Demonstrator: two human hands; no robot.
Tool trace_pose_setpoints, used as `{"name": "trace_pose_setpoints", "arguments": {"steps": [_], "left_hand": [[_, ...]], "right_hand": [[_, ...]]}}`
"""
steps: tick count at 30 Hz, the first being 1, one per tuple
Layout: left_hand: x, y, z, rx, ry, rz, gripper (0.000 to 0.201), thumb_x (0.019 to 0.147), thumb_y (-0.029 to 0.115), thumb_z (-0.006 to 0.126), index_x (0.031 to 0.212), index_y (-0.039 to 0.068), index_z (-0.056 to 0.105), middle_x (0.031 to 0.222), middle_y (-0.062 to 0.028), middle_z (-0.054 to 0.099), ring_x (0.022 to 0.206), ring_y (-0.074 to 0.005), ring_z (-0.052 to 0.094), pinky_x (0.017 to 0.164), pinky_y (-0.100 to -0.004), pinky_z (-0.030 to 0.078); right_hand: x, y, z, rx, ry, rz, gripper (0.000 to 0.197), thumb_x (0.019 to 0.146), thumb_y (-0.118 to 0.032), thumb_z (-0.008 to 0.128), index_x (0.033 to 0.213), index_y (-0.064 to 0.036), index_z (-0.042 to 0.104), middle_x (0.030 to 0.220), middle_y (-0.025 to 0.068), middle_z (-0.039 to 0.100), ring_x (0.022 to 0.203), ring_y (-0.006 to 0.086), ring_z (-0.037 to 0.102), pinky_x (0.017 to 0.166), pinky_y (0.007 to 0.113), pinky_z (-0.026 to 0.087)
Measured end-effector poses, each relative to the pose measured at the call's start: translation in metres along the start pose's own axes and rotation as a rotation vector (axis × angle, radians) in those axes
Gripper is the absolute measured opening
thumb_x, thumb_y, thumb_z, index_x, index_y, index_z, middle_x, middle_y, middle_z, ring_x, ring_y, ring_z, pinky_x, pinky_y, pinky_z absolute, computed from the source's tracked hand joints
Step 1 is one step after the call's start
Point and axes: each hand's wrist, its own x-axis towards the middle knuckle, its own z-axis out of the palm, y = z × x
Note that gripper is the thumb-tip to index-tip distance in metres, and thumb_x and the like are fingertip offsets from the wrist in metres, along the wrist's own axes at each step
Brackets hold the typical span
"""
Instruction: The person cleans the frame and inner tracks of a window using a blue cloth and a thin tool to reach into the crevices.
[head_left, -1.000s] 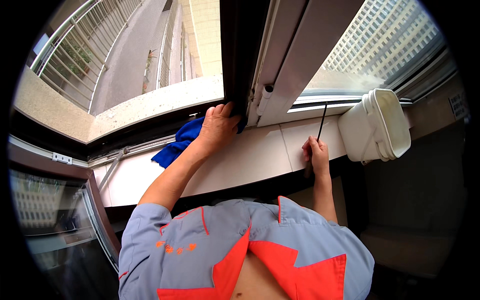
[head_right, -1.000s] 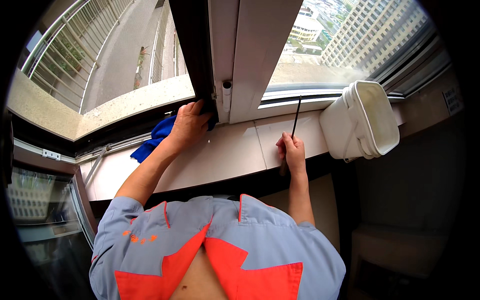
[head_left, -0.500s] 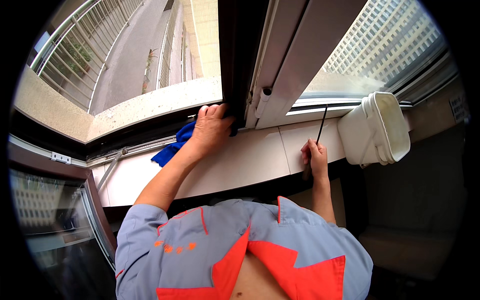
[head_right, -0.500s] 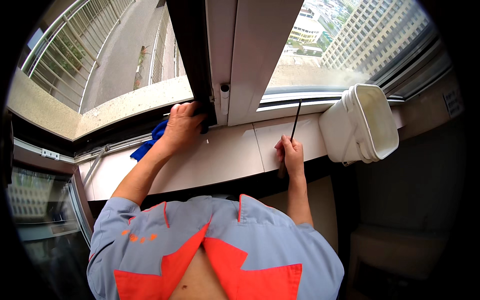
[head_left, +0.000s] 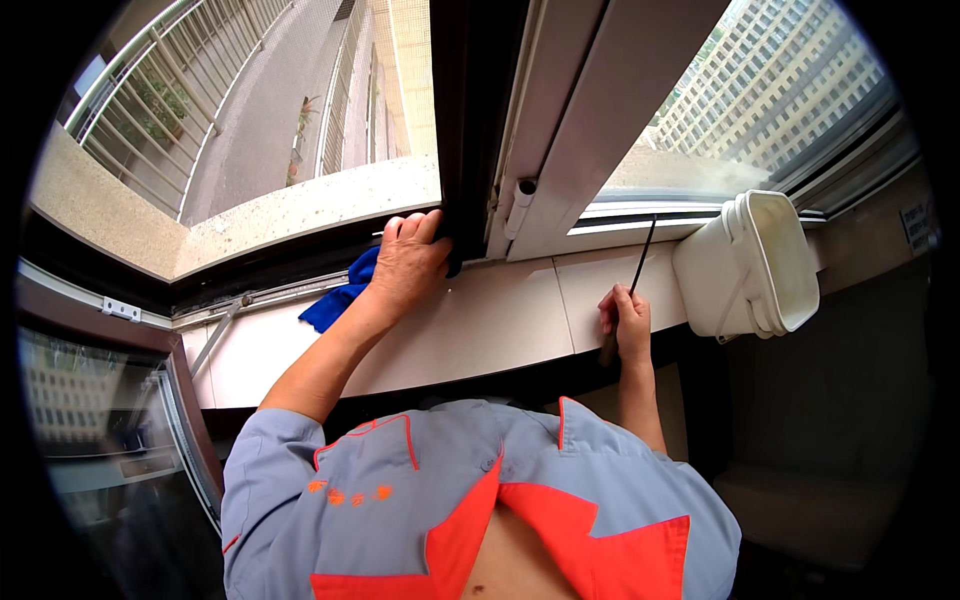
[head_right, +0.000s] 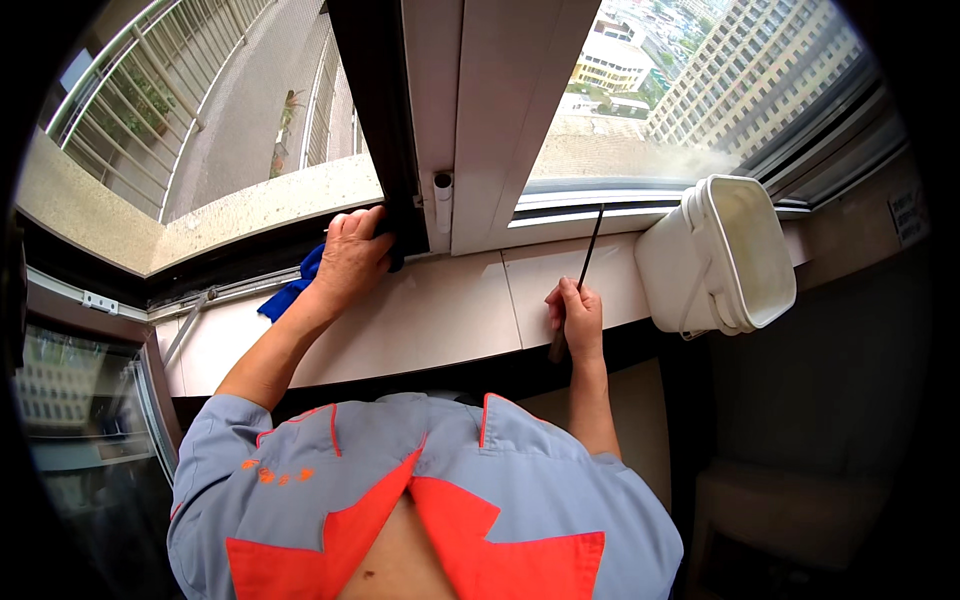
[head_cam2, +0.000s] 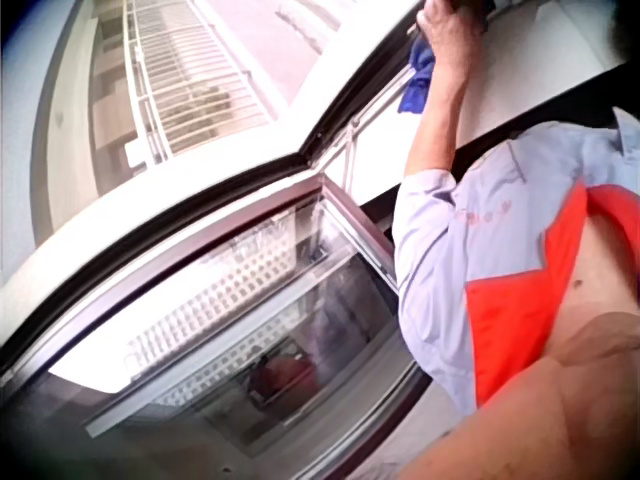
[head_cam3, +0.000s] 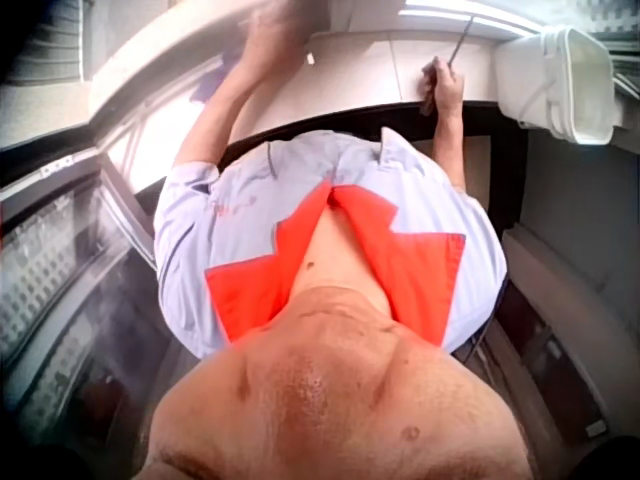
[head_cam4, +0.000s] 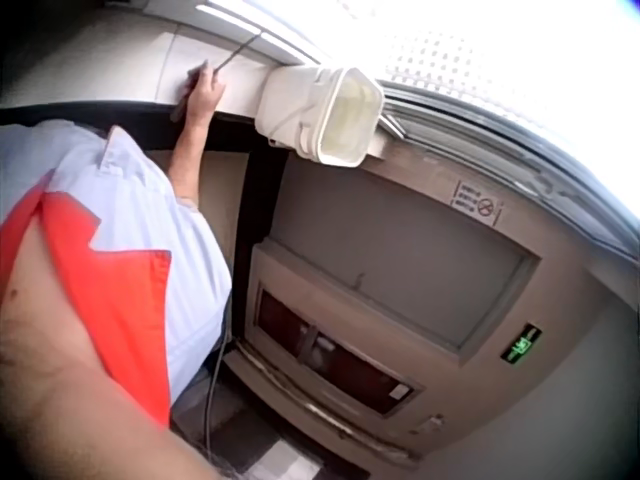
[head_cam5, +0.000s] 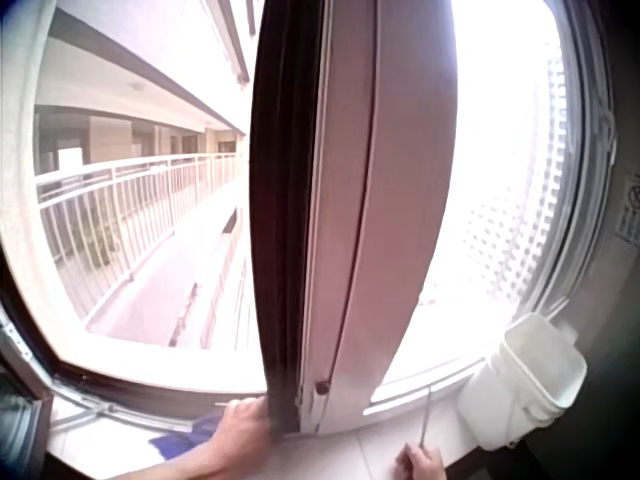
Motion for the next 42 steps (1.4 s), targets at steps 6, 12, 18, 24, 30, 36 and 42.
{"name": "trace_pose_setpoints", "arguments": {"steps": [6, 12, 18, 24, 30, 36, 42], "left_hand": [[0.01, 0.019, 0.009, -0.077, 0.055, -0.023, 0.026, 0.069, 0.016, 0.065, 0.095, 0.013, 0.068, 0.123, -0.014, 0.048, 0.11, -0.0269, 0.043, 0.094, -0.0416, 0.032], [-0.006, 0.0, 0.008, -0.03, 0.054, -0.038, 0.025, 0.069, 0.018, 0.065, 0.093, 0.015, 0.068, 0.115, -0.0102, 0.051, 0.107, -0.0261, 0.045, 0.088, -0.0402, 0.035], [0.009, 0.027, 0.009, -0.025, 0.044, -0.064, 0.026, 0.07, 0.015, 0.063, 0.095, 0.015, 0.068, 0.115, -0.0108, 0.051, 0.105, -0.0262, 0.046, 0.091, -0.0408, 0.034], [-0.006, -0.001, 0.007, -0.032, 0.071, -0.021, 0.025, 0.069, 0.015, 0.062, 0.093, 0.015, 0.068, 0.111, -0.0088, 0.051, 0.103, -0.0253, 0.044, 0.089, -0.0401, 0.034], [0.008, 0.02, 0.003, -0.112, -0.004, -0.07, 0.034, 0.072, 0.012, 0.063, 0.105, 0.017, 0.067, 0.118, -0.013, 0.05, 0.111, -0.0285, 0.044, 0.094, -0.0404, 0.034], [-0.002, 0.007, -0.022, -0.383, 0.184, -0.083, 0.028, 0.072, 0.008, 0.062, 0.1, 0.009, 0.065, 0.117, -0.0122, 0.052, 0.109, -0.0315, 0.046, 0.094, -0.0432, 0.036], [-0.078, 0.039, -0.061, -0.962, -0.236, -0.336, 0.015, 0.091, 0.011, 0.053, 0.086, -0.001, 0.06, 0.07, -0.0071, 0.06, 0.067, -0.0133, 0.059, 0.062, -0.0262, 0.047]], "right_hand": [[-0.002, -0.002, 0.002, -0.027, -0.024, 0.017, 0.039, 0.096, -0.028, 0.047, 0.068, -0.0035, 0.056, 0.053, 0.0019, 0.05, 0.041, 0.0078, 0.043, 0.04, 0.022, 0.034], [0.0, 0.001, 0.0, -0.009, -0.026, -0.007, 0.038, 0.097, -0.028, 0.048, 0.069, -0.0036, 0.056, 0.053, 0.0019, 0.05, 0.042, 0.0077, 0.042, 0.041, 0.022, 0.033], [0.0, 0.004, 0.0, -0.041, -0.029, 0.022, 0.038, 0.097, -0.028, 0.047, 0.068, -0.0038, 0.056, 0.053, 0.002, 0.05, 0.042, 0.0075, 0.042, 0.041, 0.022, 0.033], [-0.003, 0.002, -0.001, -0.007, -0.031, -0.027, 0.039, 0.097, -0.028, 0.047, 0.068, -0.0038, 0.056, 0.053, 0.0019, 0.05, 0.042, 0.008, 0.043, 0.042, 0.022, 0.034], [-0.029, -0.033, 0.021, -0.149, -0.323, 0.218, 0.037, 0.095, -0.025, 0.049, 0.069, -0.0017, 0.06, 0.053, 0.0017, 0.052, 0.044, 0.0083, 0.046, 0.042, 0.022, 0.036], [-0.052, -0.054, 0.086, -0.037, -0.553, 0.449, 0.031, 0.096, -0.029, 0.047, 0.082, -0.0027, 0.056, 0.054, 0.0036, 0.052, 0.041, 0.0094, 0.044, 0.041, 0.023, 0.037], [-0.045, -0.056, 0.157, 0.25, -0.477, 0.464, 0.03, 0.097, -0.03, 0.043, 0.084, -0.0047, 0.051, 0.059, 0.0064, 0.054, 0.042, 0.0122, 0.045, 0.042, 0.025, 0.039]]}}
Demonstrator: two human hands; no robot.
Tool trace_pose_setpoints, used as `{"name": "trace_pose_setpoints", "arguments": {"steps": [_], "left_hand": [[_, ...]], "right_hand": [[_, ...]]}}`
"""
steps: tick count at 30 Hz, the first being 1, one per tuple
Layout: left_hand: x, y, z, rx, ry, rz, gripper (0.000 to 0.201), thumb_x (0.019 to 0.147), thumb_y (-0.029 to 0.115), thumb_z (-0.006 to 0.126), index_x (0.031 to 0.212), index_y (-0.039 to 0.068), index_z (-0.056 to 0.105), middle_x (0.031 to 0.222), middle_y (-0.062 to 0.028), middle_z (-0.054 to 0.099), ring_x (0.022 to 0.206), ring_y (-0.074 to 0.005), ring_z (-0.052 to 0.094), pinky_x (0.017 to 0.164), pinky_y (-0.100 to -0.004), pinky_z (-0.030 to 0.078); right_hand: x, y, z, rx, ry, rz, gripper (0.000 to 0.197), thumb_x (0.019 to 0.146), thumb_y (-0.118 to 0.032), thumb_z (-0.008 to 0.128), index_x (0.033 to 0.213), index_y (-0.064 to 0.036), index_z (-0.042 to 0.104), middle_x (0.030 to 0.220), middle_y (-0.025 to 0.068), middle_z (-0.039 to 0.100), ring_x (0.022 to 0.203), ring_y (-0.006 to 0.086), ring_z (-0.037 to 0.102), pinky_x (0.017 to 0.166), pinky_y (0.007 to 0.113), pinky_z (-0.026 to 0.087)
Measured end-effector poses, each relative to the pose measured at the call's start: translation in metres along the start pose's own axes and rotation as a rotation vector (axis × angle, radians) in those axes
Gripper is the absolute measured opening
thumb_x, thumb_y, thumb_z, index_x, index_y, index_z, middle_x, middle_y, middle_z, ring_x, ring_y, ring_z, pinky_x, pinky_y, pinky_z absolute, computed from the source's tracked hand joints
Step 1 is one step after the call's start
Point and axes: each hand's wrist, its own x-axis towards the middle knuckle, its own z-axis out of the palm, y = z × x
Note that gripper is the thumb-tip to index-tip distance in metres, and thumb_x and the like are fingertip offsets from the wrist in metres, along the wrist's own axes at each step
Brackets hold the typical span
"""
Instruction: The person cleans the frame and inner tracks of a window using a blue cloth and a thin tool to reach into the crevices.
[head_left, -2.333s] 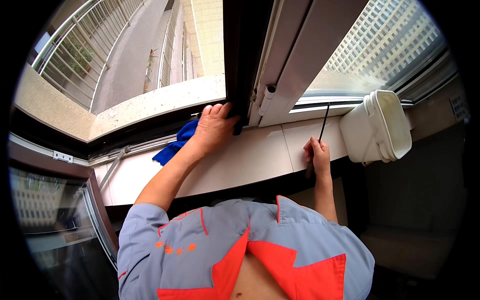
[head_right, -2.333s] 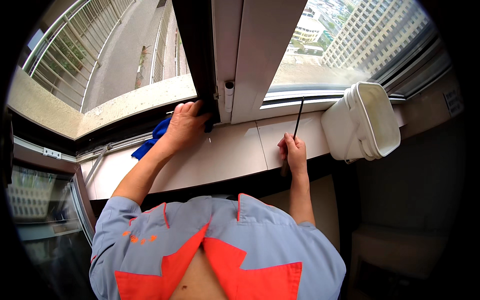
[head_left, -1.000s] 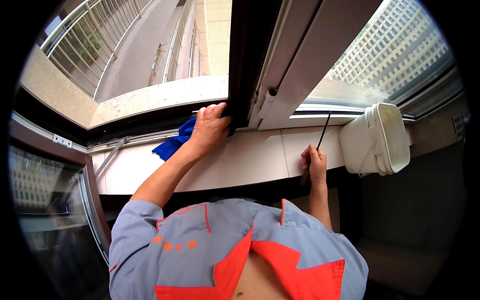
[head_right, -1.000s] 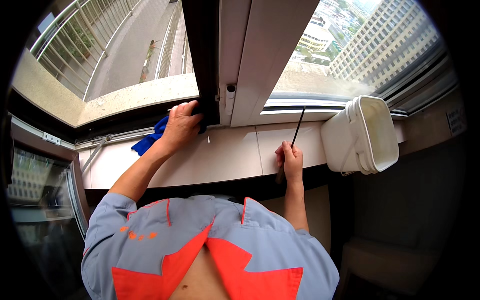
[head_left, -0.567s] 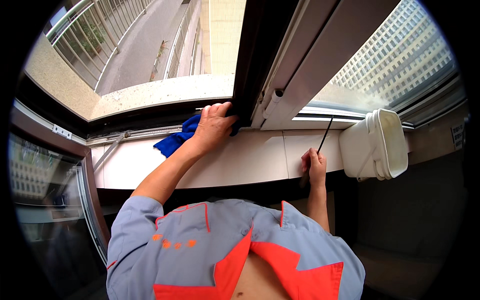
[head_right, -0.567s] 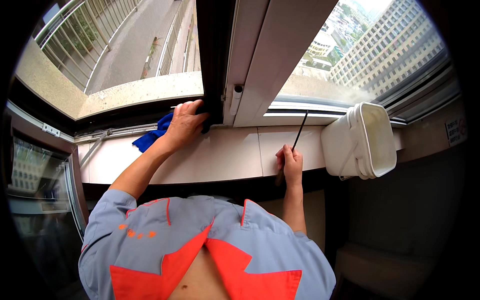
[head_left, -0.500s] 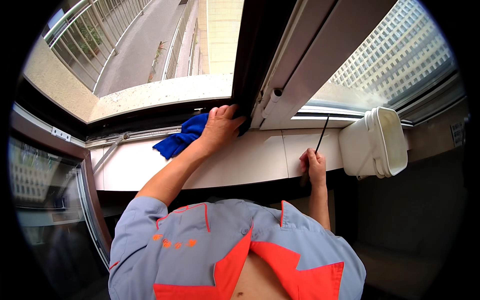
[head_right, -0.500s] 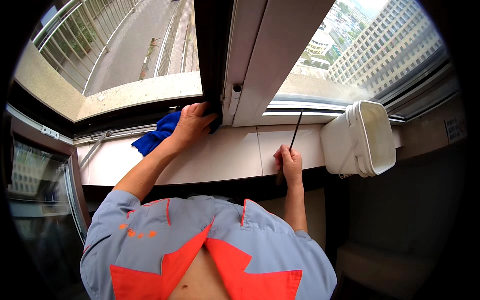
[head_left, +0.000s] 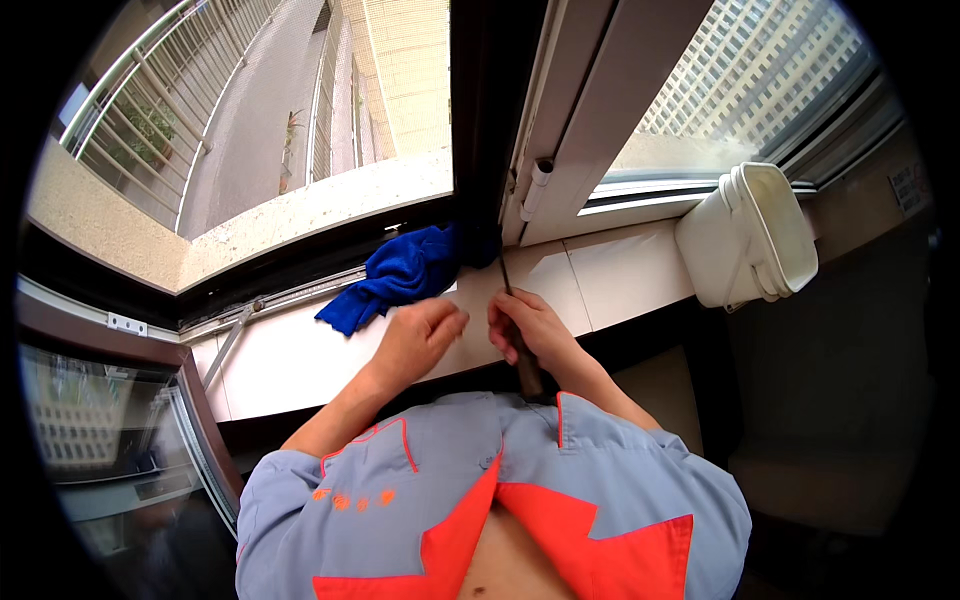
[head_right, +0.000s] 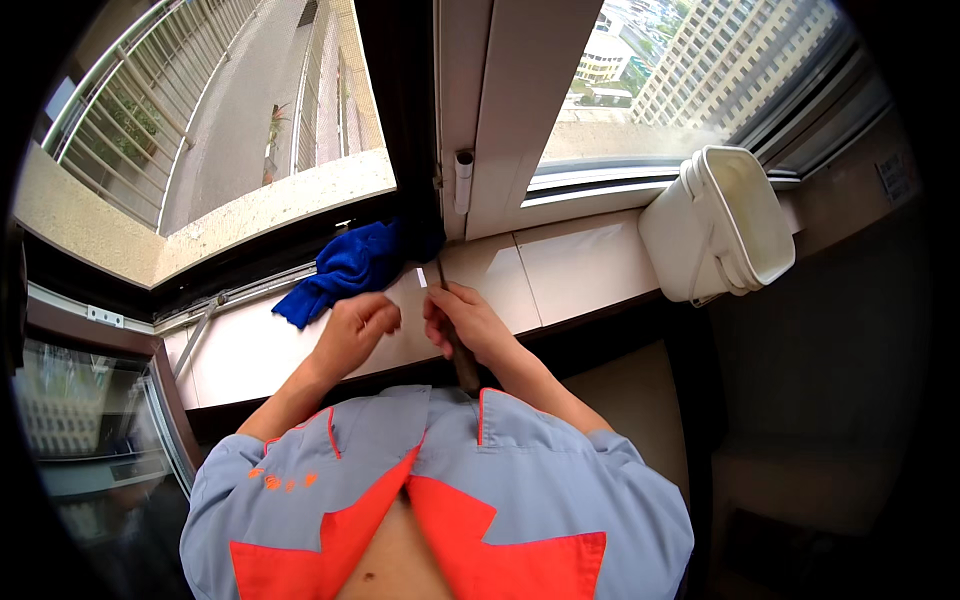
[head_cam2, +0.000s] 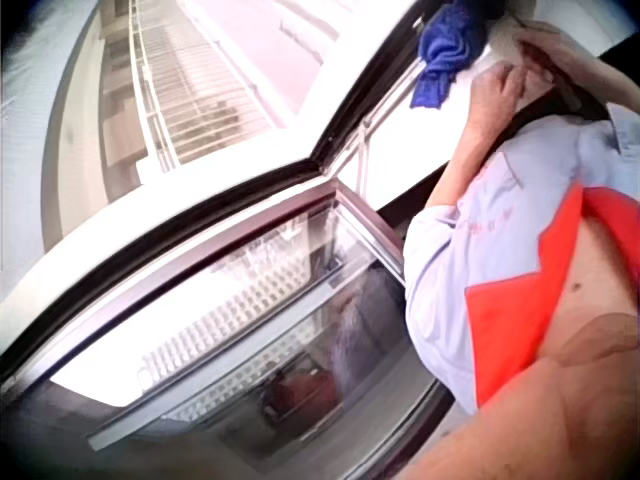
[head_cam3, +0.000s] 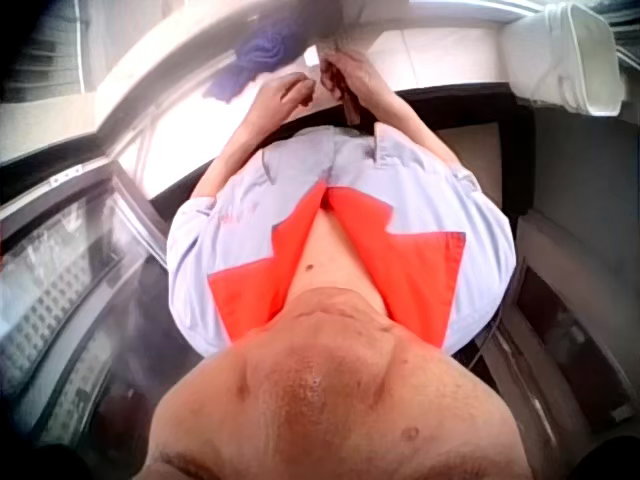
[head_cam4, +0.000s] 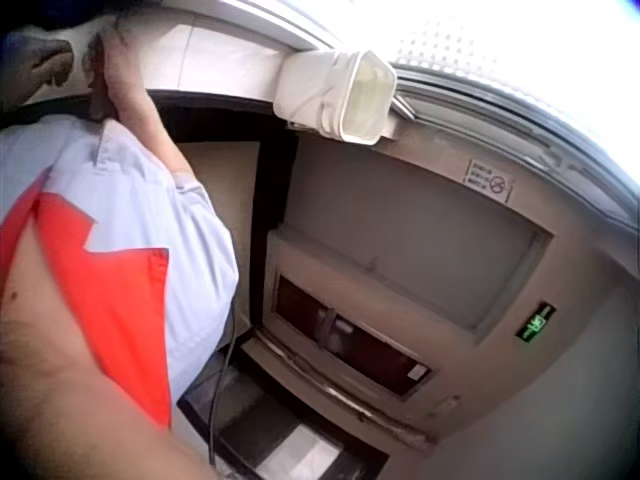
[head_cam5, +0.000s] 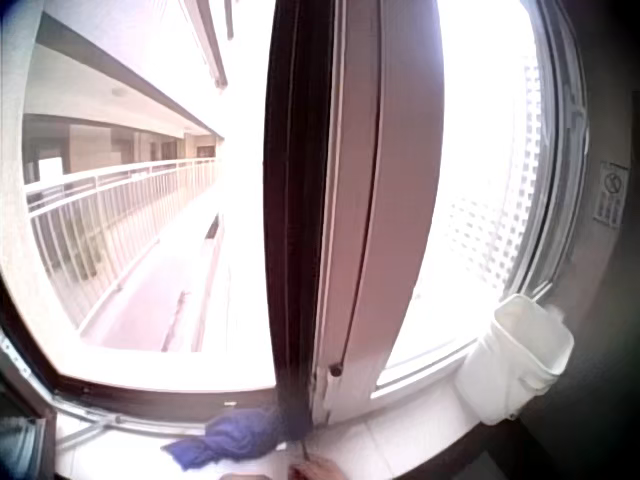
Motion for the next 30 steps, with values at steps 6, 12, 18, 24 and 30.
{"name": "trace_pose_setpoints", "arguments": {"steps": [6, 12, 18, 24, 30], "left_hand": [[-0.041, 0.01, -0.001, -0.444, -0.203, -0.41, 0.031, 0.09, 0.016, 0.058, 0.114, 0.001, 0.046, 0.107, -0.0101, 0.056, 0.087, -0.0162, 0.059, 0.074, -0.0273, 0.049], [-0.065, -0.017, -0.013, -0.5, 0.023, -0.437, 0.039, 0.091, 0.008, 0.051, 0.128, 0.003, 0.041, 0.09, -0.0058, 0.054, 0.066, -0.0111, 0.056, 0.058, -0.0238, 0.049], [-0.062, -0.004, -0.06, -0.173, 0.211, -0.32, 0.032, 0.085, 0.008, 0.051, 0.116, 0.001, 0.059, 0.076, -0.0013, 0.054, 0.055, -0.0064, 0.047, 0.048, -0.0209, 0.041], [-0.051, 0.013, -0.054, 0.126, 0.236, -0.216, 0.031, 0.084, 0.007, 0.053, 0.113, 0.0, 0.058, 0.087, -0.0104, 0.061, 0.067, -0.0153, 0.057, 0.062, -0.0266, 0.047], [-0.023, 0.025, -0.037, 0.045, 0.358, -0.175, 0.025, 0.084, 0.005, 0.059, 0.108, -0.001, 0.061, 0.087, -0.0095, 0.065, 0.074, -0.0154, 0.06, 0.069, -0.0261, 0.048]], "right_hand": [[0.065, 0.039, 0.049, 0.353, 0.098, -0.28, 0.031, 0.099, -0.032, 0.04, 0.085, -0.007, 0.049, 0.07, 0.0068, 0.057, 0.054, 0.0144, 0.054, 0.053, 0.027, 0.047], [0.078, 0.053, 0.076, 0.418, 0.067, -0.235, 0.034, 0.099, -0.037, 0.038, 0.089, -0.0065, 0.049, 0.078, 0.0082, 0.06, 0.065, 0.0173, 0.06, 0.065, 0.029, 0.052], [0.045, 0.032, 0.04, -0.639, 0.426, -0.512, 0.02, 0.09, -0.021, 0.057, 0.094, -0.0042, 0.048, 0.083, 0.0117, 0.057, 0.071, 0.0221, 0.06, 0.063, 0.033, 0.05], [0.073, 0.024, 0.039, -1.041, 0.365, -1.07, 0.023, 0.076, -0.011, 0.066, 0.093, -0.0057, 0.051, 0.094, 0.0107, 0.053, 0.085, 0.0296, 0.053, 0.071, 0.04, 0.045], [0.082, 0.01, 0.036, -1.161, 0.352, -0.88, 0.016, 0.078, -0.013, 0.064, 0.084, -0.0072, 0.05, 0.087, 0.0105, 0.051, 0.08, 0.0302, 0.051, 0.07, 0.041, 0.043]]}}
